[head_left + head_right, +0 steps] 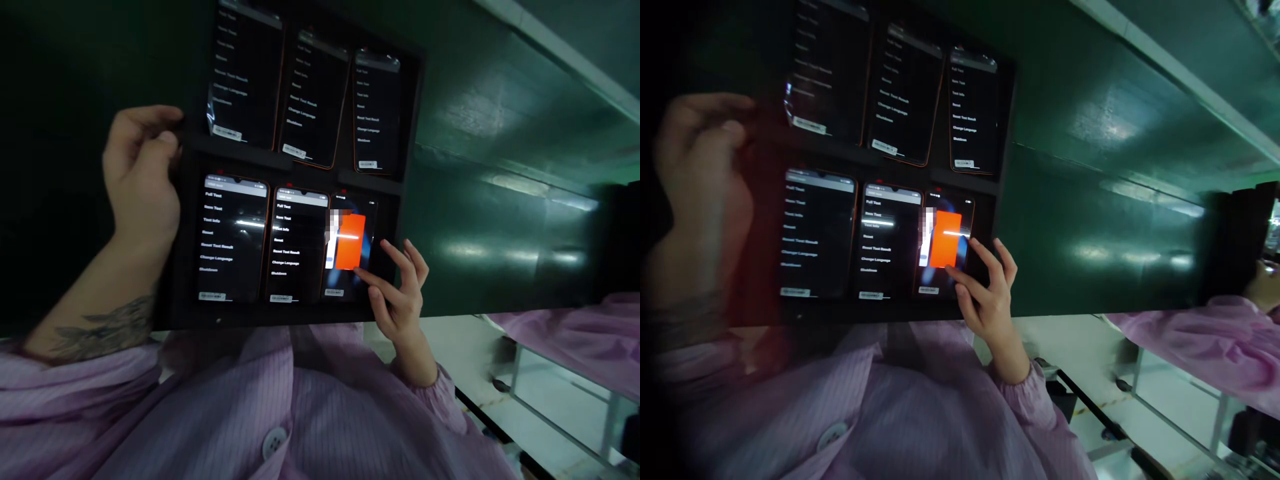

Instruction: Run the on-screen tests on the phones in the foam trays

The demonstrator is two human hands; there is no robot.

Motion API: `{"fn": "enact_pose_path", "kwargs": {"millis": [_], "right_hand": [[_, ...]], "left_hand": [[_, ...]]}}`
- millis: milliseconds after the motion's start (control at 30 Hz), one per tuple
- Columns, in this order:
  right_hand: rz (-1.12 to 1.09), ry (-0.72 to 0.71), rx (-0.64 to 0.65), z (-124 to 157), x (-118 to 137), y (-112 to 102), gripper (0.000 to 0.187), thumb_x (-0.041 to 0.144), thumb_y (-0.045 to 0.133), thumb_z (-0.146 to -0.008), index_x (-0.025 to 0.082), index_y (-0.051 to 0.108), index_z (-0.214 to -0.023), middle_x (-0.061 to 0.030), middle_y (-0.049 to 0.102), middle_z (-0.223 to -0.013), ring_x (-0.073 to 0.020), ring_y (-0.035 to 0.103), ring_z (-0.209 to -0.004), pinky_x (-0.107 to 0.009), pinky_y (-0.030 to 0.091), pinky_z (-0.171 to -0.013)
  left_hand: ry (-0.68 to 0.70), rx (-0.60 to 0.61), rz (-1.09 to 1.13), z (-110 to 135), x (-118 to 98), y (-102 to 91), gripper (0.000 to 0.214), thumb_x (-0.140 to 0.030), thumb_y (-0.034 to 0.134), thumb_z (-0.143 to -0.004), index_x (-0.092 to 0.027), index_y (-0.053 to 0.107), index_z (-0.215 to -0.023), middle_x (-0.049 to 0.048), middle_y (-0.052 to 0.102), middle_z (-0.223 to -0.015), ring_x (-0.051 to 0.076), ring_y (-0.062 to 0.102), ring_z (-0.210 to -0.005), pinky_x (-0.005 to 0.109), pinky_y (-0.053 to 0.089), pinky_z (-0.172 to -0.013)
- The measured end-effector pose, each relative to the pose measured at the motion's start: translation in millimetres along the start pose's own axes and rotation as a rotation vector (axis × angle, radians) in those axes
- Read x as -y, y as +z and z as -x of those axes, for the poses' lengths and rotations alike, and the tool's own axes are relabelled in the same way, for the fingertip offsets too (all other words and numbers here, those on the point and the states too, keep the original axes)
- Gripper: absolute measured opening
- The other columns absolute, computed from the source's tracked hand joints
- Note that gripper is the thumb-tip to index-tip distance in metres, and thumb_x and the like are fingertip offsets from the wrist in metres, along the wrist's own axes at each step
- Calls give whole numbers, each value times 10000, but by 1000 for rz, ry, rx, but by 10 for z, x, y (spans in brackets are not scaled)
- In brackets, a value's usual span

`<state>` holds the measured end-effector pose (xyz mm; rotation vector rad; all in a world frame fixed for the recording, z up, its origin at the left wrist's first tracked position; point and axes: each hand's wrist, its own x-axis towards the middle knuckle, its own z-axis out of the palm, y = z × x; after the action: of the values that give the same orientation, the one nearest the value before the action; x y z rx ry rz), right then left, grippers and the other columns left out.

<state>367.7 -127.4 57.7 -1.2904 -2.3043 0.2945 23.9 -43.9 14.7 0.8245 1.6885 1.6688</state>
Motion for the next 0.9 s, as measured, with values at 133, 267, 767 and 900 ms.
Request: {"fn": "enact_pose_path", "kwargs": {"millis": [133, 267, 767, 900], "right_hand": [[73, 91, 19, -80, -24, 126, 362, 235, 544, -1057, 326, 741, -1346, -37, 483, -1681, -374, 318, -1623, -650, 383, -1288], [111, 98, -1, -119, -37, 130, 397, 284, 518, -1074, 300, 662, -1443, -62, 412, -1726, -400, 271, -1643, -670, 344, -1307], [68, 38, -43, -102, 108, 56, 320, 214, 541, -1058, 296, 782, -1250, -39, 614, -1566, -373, 357, -1615, -633, 420, -1273], [12, 60, -102, -52, 165, -61, 355, 167, 550, -1031, 312, 816, -1214, -8, 653, -1530, -353, 421, -1579, -596, 441, -1263]], "left_hand": [[-1, 14, -25, 19, -26, 2, 353, 22, 486, -836, -177, 728, -997, 19, 691, -989, 140, 650, -1027, 425, 467, -1267], [-8, 3, -32, 26, -34, 0, 364, 31, 488, -826, -165, 732, -1012, 30, 700, -1056, 142, 665, -1038, 432, 461, -1279], [-27, -1, -57, 23, -59, 8, 340, 17, 507, -834, -189, 718, -1003, 22, 708, -1020, 148, 666, -1060, 338, 560, -1121], [-35, 2, -69, 16, -45, -1, 355, 41, 490, -859, -192, 709, -1014, 21, 705, -1015, 161, 663, -1172, 369, 533, -1195]]}}
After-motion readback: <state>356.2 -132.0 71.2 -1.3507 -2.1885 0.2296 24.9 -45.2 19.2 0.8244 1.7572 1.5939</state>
